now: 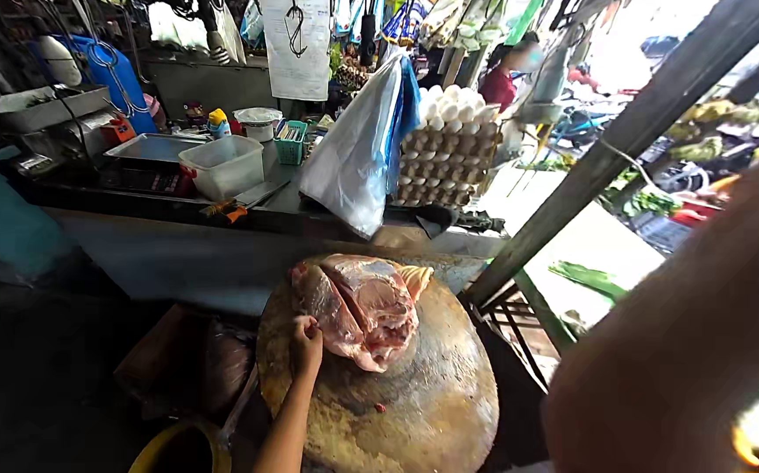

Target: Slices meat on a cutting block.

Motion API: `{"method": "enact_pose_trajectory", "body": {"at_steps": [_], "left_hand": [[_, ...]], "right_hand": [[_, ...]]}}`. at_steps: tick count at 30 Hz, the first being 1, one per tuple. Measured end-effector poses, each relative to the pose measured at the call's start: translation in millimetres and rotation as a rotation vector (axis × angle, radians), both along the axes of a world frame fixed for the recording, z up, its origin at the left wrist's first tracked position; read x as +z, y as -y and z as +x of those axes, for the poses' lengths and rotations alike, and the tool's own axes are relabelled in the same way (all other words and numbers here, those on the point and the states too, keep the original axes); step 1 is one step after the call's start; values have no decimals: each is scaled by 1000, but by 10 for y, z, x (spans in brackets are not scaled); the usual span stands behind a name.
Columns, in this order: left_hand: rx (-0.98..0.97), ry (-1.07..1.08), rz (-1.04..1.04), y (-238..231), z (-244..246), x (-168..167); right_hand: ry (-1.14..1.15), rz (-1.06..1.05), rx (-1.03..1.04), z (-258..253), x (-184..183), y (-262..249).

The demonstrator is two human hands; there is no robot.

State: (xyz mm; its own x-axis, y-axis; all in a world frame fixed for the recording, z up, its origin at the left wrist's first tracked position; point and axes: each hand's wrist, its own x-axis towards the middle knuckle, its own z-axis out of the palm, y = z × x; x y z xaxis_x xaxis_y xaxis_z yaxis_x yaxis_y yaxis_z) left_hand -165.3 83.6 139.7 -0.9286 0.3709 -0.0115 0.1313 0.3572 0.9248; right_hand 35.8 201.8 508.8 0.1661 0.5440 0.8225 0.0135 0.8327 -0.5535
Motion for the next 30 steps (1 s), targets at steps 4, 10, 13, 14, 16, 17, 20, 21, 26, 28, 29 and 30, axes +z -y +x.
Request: {"method": "enact_pose_trajectory", "body": {"at_steps": [4,10,13,14,16,17,20,21,26,28,29,30], "left_hand": [[-13,-30,51,12,18,6],[37,110,123,176,7,-109],[8,91,30,78,29,144],[-15,69,-53,26,45,192],[-53,15,-175,-76,59,213],[-55,-11,-189,-106,71,213],[-71,-15,-178,-139,47,255],[-76,-1,-164,-143,37,263],[-94,20,-147,-152,15,253],[-113,52,-174,-138,4,295],[-113,26,-181,-122,1,274],[-99,5,-151,-122,-7,244]], "right_hand": [[810,-358,292,-243,-2520,272],[1680,-906,386,-375,-3467,478],[1677,-892,381,-419,-3495,513],[1675,-893,385,-407,-3499,512],[1677,-889,388,-396,-3478,472],[1690,-899,395,-390,-3440,449],[1720,-921,414,-409,-3124,374],[1722,-923,432,-396,-2998,340],[1500,-933,585,-81,-3107,137],[1361,-869,594,16,-2921,113],[1269,-799,595,69,-2701,137],[1141,-676,596,118,-2431,149]]}}
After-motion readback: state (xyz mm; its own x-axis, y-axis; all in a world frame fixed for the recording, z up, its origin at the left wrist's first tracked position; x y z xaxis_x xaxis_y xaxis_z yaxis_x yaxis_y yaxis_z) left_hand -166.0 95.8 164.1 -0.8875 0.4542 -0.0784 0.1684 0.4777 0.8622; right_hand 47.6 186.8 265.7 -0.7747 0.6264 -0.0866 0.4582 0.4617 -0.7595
